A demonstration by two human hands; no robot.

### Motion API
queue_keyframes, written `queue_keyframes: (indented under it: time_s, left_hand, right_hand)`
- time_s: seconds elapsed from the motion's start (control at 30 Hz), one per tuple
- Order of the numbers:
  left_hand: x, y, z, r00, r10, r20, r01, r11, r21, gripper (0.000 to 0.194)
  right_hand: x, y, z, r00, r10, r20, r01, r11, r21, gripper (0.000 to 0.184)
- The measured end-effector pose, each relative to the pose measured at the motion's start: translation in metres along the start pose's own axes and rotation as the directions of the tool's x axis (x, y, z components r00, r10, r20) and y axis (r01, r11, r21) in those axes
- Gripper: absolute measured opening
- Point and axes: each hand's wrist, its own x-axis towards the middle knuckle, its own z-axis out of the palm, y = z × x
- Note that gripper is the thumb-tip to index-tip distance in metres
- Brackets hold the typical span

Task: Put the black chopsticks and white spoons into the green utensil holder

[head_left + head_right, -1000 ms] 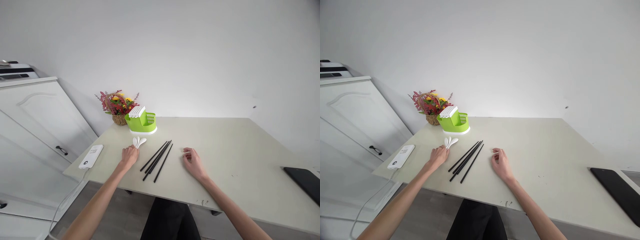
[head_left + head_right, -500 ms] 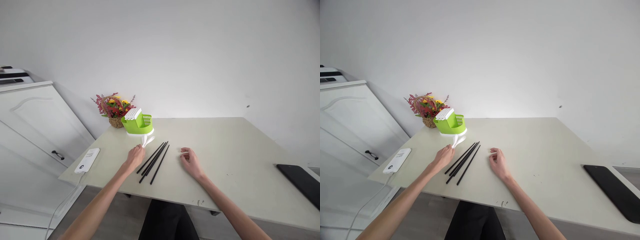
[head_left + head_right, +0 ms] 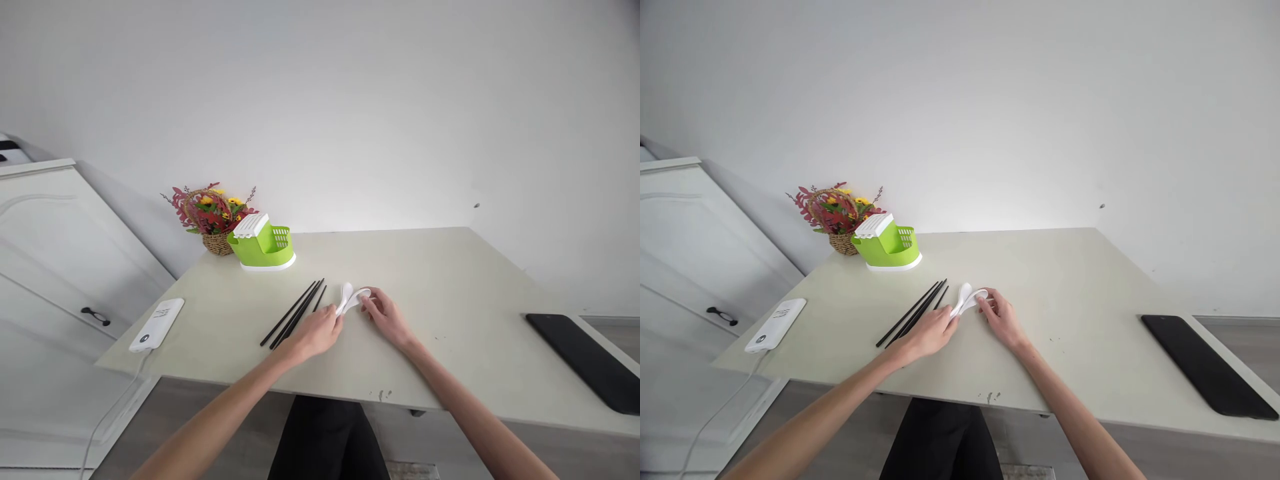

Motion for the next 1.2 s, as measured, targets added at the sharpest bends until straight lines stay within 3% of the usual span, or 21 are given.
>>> queue_keyframes:
  time_s: [0.37,0.57,0.9,1.2]
  left_hand:
    - [0.001,0.005,0.008,1.000,-0.030,0.009,0.030,0.998,-0.047,0.036]
    - [0.001,0.003,0.014,0.998,-0.050,-0.047,0.051,0.998,0.038,0.033]
    - [0.000,0.011,0.017,1.000,0.026,-0.012,-0.024,0.982,0.186,0.030]
    - [-0.003,0.017,0.014,0.999,0.035,-0.017,-0.032,0.987,0.157,0.026]
  right_hand:
    - [0.002,0.002,-0.003,0.999,0.034,-0.019,-0.035,0.996,-0.078,0.053]
    - [0.002,-0.002,-0.006,0.998,0.061,0.006,-0.059,0.985,-0.159,0.039]
    - [0.018,0.001,-0.013,0.984,0.174,0.037,-0.159,0.952,-0.262,0.027]
    - [0.024,0.004,-0.014,0.970,0.240,0.046,-0.224,0.948,-0.226,0.025]
